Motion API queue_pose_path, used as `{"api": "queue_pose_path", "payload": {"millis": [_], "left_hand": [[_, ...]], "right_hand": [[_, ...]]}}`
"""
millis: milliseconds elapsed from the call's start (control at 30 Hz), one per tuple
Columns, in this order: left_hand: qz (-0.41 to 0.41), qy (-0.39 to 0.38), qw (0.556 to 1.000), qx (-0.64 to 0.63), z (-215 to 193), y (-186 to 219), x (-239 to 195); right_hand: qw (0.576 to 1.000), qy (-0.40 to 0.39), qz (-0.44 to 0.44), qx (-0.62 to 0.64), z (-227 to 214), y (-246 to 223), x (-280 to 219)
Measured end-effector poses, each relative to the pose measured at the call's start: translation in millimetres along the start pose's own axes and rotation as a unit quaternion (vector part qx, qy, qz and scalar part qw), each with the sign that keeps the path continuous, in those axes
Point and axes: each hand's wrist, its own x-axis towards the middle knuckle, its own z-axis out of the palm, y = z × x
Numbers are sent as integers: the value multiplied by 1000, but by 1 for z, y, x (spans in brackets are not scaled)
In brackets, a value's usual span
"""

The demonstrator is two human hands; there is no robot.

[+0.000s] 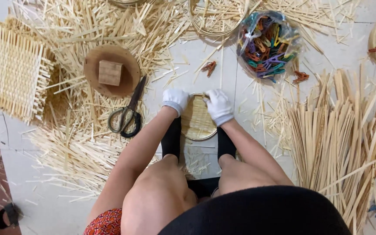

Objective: Weaving and shaping bamboo strips into various structures such as circular bases and rectangular mats.

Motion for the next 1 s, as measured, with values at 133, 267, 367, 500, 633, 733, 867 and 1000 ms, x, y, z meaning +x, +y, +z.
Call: {"api": "queue_pose_path", "payload": {"millis": [133, 267, 367, 500, 633, 733, 867, 1000], "left_hand": [[8, -1, 999, -33, -37, -2, -19], [38, 31, 980, -192, -42, -21, -38], [28, 148, 941, -303, -11, -34, -56], [-3, 243, 860, -448, 23, -49, -68], [-131, 270, 788, -538, 12, -75, -92], [-178, 374, 755, -509, -13, -125, -106], [-224, 612, 701, -291, -42, -224, -148], [-398, 568, 651, -310, -49, -337, -185]], "right_hand": [[999, -41, -28, 14, -5, -13, 14], [993, -97, 62, 17, -4, 11, 15], [988, -149, 18, 36, -4, 27, 27], [977, -179, 54, 105, -8, 32, 22], [990, -78, 31, 114, -6, 30, 6], [985, -95, 141, 35, -30, 47, 21], [995, -1, 41, 90, -138, 104, 19], [985, 11, 59, 162, -224, 352, 28]]}}
